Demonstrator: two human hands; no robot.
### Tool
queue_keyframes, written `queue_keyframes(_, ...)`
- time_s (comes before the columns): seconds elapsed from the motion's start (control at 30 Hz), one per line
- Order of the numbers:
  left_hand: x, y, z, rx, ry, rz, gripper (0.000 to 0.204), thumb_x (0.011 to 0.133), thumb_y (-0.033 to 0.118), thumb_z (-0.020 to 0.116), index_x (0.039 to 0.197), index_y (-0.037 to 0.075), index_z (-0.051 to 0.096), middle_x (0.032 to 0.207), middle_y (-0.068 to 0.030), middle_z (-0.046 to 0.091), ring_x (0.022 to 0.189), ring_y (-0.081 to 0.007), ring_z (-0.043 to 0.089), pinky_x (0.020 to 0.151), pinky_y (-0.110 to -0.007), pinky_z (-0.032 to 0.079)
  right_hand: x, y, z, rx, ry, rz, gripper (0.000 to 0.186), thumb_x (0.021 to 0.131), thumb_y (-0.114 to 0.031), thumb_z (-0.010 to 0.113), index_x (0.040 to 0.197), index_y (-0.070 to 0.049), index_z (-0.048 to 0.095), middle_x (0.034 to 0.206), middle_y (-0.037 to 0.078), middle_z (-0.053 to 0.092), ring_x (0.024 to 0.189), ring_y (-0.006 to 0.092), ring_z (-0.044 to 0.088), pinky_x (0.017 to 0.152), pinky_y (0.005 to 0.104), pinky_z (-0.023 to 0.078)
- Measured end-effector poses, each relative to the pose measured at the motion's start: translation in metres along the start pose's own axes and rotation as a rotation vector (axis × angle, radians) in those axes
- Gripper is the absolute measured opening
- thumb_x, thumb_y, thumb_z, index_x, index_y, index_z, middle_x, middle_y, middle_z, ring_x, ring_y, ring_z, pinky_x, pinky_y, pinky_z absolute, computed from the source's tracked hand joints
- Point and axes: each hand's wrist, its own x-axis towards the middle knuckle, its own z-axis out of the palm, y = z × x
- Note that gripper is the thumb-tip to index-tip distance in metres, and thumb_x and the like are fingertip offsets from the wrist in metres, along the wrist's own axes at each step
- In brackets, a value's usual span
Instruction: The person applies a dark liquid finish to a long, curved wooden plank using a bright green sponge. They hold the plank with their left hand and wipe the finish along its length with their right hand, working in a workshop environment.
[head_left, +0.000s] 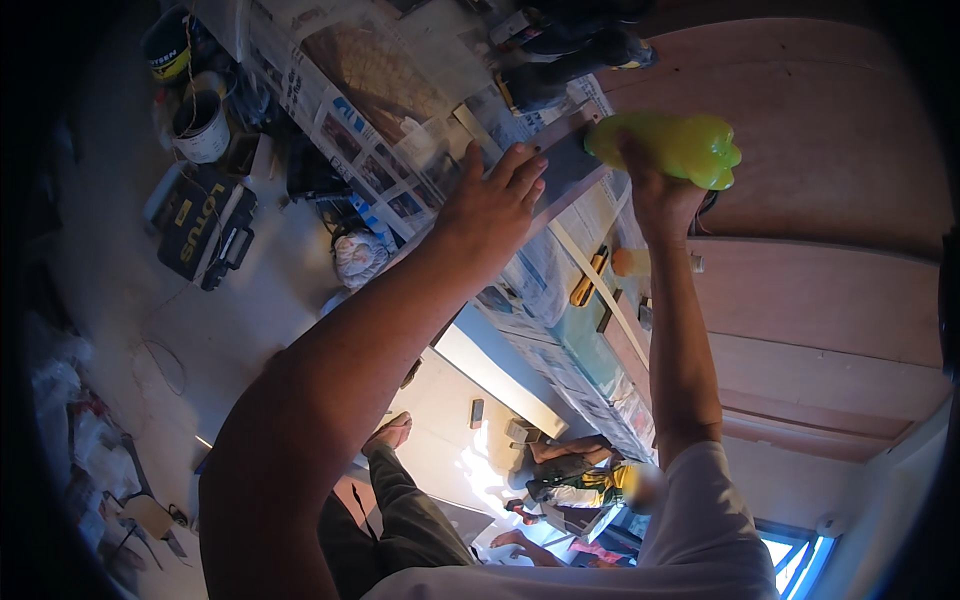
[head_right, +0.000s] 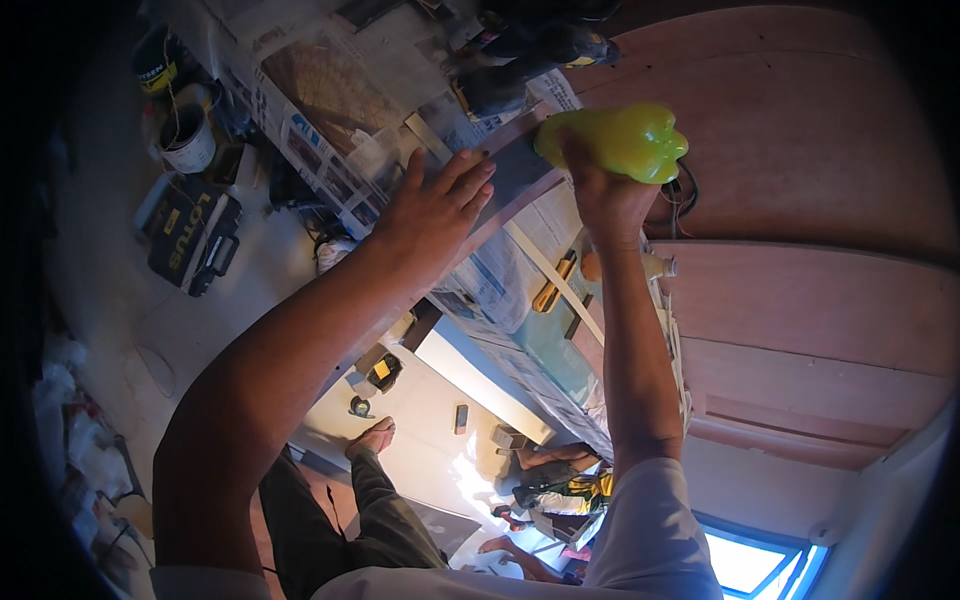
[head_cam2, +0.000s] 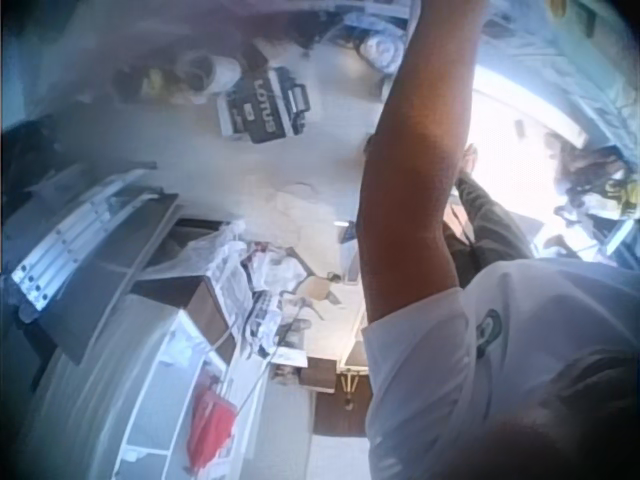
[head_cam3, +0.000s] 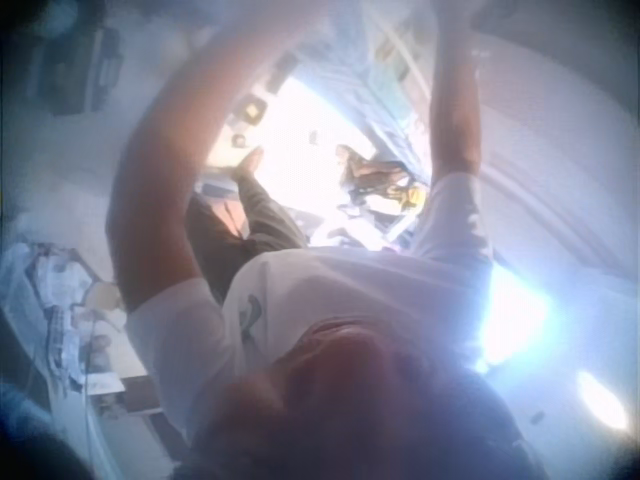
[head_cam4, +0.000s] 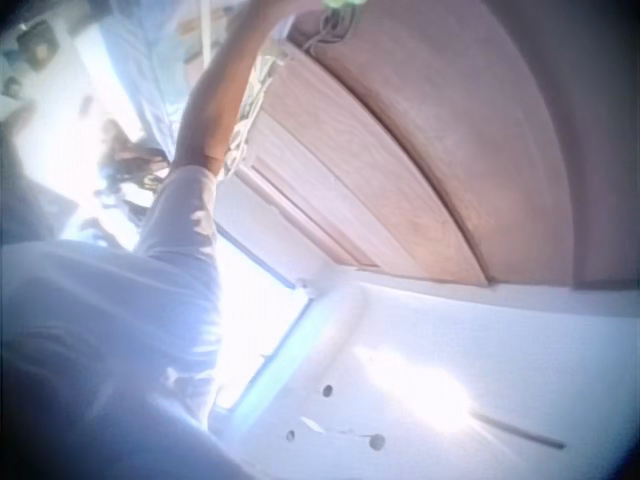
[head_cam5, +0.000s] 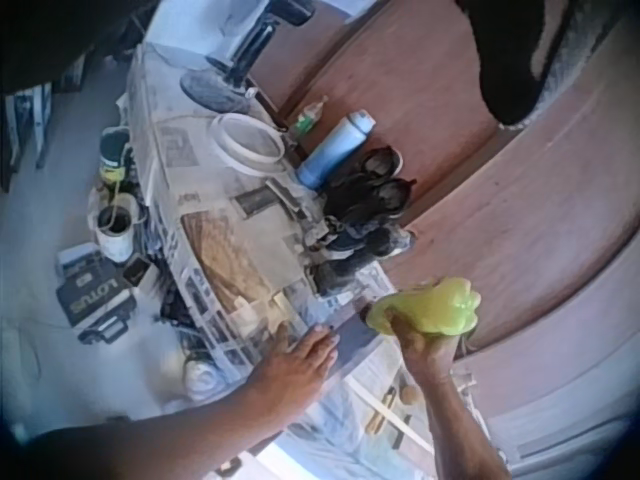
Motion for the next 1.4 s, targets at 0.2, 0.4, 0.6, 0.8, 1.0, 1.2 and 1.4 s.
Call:
queue_keyframes(0.2, 0.002, 0.001, 0.0, 0.021, -0.017, 0.013, 0.061, 0.103, 0.037, 0.048, 0.158, 0.011, 0.04, 0.17, -0.0061, 0.023, 0.157, -0.0291, 0.018, 0.12, -0.065, 0.021, 0.015, 0.017, -0.005, 0.062, -0.012, 0.045, 0.031, 0.079, -0.014, 0.086, 0.099, 0.001, 0.068, 0.093, 0.012, 0.073, 0.08, 0.0218, 0.071, 0.075, 0.0338, 0.056)
queue_keyframes(0.4, 0.001, -0.002, -0.005, 0.005, -0.059, 0.006, 0.063, 0.103, 0.041, 0.049, 0.158, 0.011, 0.039, 0.171, -0.0055, 0.022, 0.158, -0.0276, 0.017, 0.12, -0.066, 0.02, 0.015, 0.014, 0.001, 0.071, -0.082, -0.002, 0.034, 0.079, -0.013, 0.086, 0.104, 0.001, 0.067, 0.097, 0.011, 0.072, 0.085, 0.02, 0.07, 0.078, 0.0333, 0.056)
queue_keyframes(0.6, 0.002, -0.001, -0.005, 0.0, -0.056, 0.004, 0.065, 0.103, 0.044, 0.049, 0.159, 0.012, 0.037, 0.171, -0.0052, 0.022, 0.158, -0.0276, 0.017, 0.12, -0.066, 0.019, 0.018, 0.009, 0.001, 0.016, -0.109, -0.059, 0.035, 0.08, -0.014, 0.086, 0.105, 0.0, 0.066, 0.1, 0.01, 0.071, 0.089, 0.0194, 0.069, 0.082, 0.0333, 0.055)
queue_keyframes(0.8, 0.001, -0.003, -0.006, 0.037, -0.065, 0.009, 0.063, 0.102, 0.03, 0.049, 0.16, 0.011, 0.034, 0.171, -0.0055, 0.02, 0.158, -0.0279, 0.017, 0.12, -0.066, 0.02, 0.016, 0.011, 0.006, 0.026, -0.056, -0.063, 0.035, 0.077, -0.015, 0.087, 0.101, 0.0, 0.067, 0.093, 0.011, 0.072, 0.081, 0.0221, 0.07, 0.076, 0.0346, 0.056)
queue_keyframes(1.0, 0.0, -0.004, -0.009, 0.021, -0.073, 0.015, 0.063, 0.101, 0.025, 0.05, 0.16, 0.012, 0.033, 0.172, -0.0053, 0.019, 0.158, -0.0281, 0.017, 0.12, -0.065, 0.022, 0.012, 0.017, 0.006, 0.017, -0.009, -0.067, 0.036, 0.075, -0.015, 0.088, 0.1, 0.0, 0.067, 0.093, 0.013, 0.072, 0.08, 0.0237, 0.071, 0.075, 0.0351, 0.056)
queue_keyframes(1.2, 0.001, -0.004, -0.013, 0.025, -0.105, 0.007, 0.062, 0.102, 0.027, 0.05, 0.16, 0.012, 0.034, 0.172, -0.0047, 0.018, 0.158, -0.0275, 0.017, 0.121, -0.065, 0.022, -0.005, 0.012, 0.006, 0.041, -0.046, -0.047, 0.039, 0.075, -0.014, 0.087, 0.104, 0.001, 0.068, 0.096, 0.013, 0.072, 0.084, 0.0227, 0.071, 0.077, 0.0355, 0.056)
queue_keyframes(1.4, 0.001, -0.003, -0.008, -0.006, -0.056, 0.005, 0.062, 0.102, 0.029, 0.05, 0.16, 0.012, 0.035, 0.172, -0.0042, 0.019, 0.158, -0.0263, 0.018, 0.121, -0.064, 0.022, 0.005, 0.013, -0.009, -0.039, -0.03, 0.009, 0.036, 0.076, -0.014, 0.087, 0.103, 0.001, 0.069, 0.096, 0.012, 0.073, 0.084, 0.0221, 0.072, 0.077, 0.0349, 0.056)
